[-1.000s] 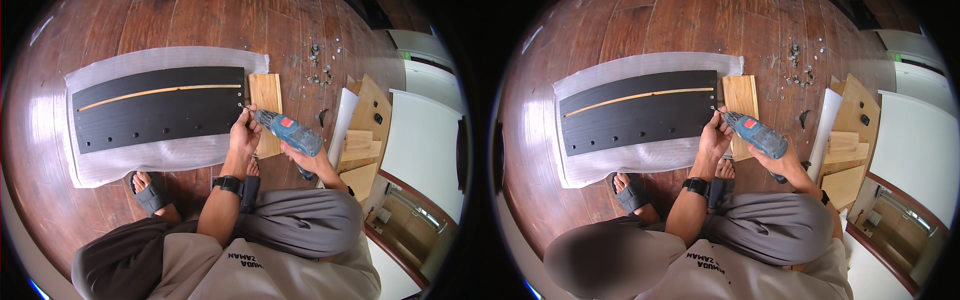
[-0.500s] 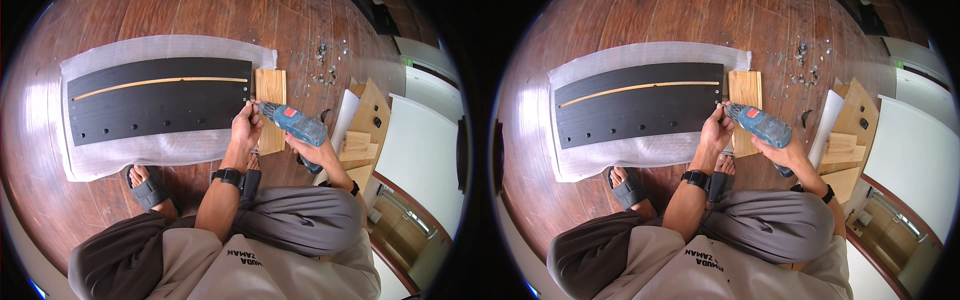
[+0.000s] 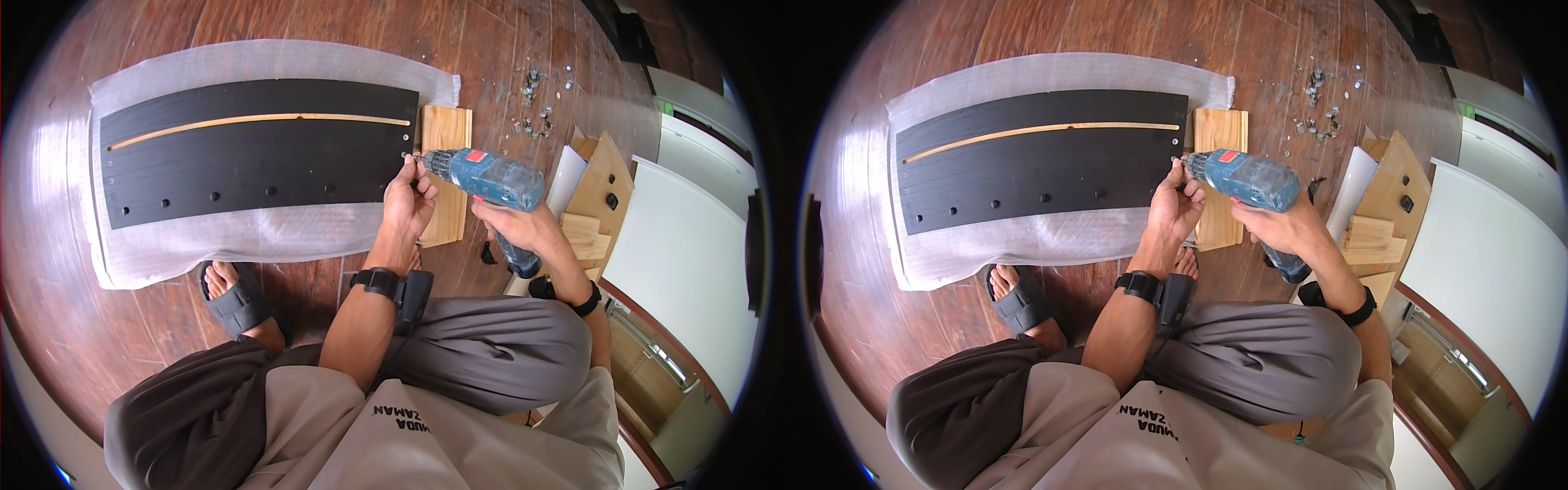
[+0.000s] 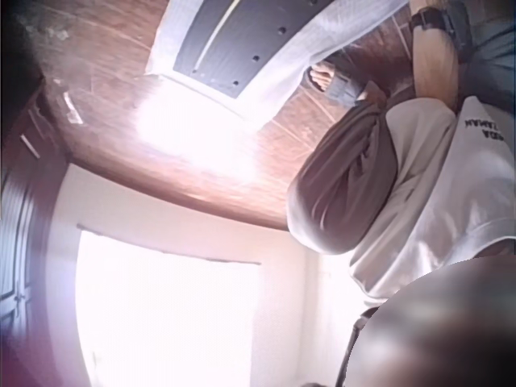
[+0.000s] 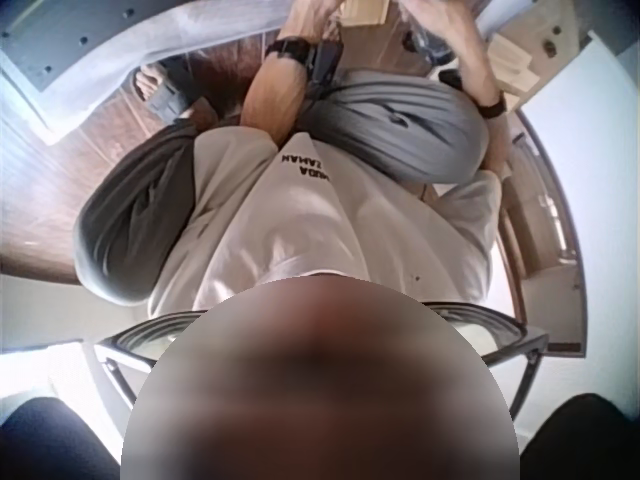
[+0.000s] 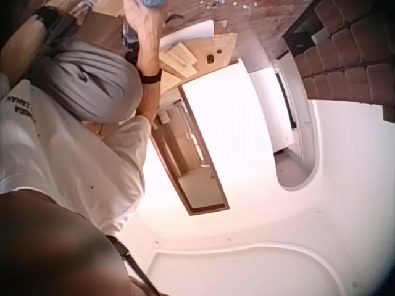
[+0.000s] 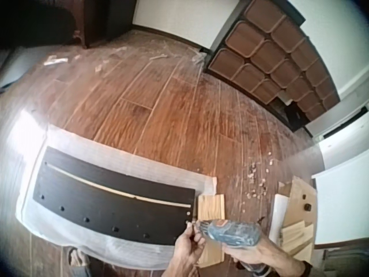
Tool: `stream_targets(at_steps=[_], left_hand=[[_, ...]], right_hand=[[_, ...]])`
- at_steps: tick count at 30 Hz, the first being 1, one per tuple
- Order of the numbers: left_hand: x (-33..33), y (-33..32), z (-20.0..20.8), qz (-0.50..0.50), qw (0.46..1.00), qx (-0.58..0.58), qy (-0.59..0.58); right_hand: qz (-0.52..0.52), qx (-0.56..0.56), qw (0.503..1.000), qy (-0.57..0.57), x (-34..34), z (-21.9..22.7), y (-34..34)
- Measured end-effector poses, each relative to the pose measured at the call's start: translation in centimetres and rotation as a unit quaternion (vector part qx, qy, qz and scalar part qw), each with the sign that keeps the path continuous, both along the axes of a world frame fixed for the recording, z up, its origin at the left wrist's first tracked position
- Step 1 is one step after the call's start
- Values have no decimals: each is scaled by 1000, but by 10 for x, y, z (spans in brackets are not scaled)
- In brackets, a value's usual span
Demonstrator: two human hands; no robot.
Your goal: Assembling wooden furniture components using a power drill and screws.
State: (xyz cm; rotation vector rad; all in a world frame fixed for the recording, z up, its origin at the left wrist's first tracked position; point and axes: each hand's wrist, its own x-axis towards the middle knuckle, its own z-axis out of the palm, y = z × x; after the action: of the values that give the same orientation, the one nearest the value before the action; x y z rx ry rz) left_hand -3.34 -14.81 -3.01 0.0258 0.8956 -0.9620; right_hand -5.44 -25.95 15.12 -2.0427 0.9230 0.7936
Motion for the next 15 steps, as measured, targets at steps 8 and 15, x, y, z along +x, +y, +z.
stream_targets(at_steps=[8, 15], left_hand=[[-2, 2, -3, -6, 1000, 1, -10], [-15, 11, 4, -98, 993, 59, -32]], right_hand=[[51, -6, 999, 3, 8, 0, 0], [61, -15, 998, 11, 11, -1, -2]])
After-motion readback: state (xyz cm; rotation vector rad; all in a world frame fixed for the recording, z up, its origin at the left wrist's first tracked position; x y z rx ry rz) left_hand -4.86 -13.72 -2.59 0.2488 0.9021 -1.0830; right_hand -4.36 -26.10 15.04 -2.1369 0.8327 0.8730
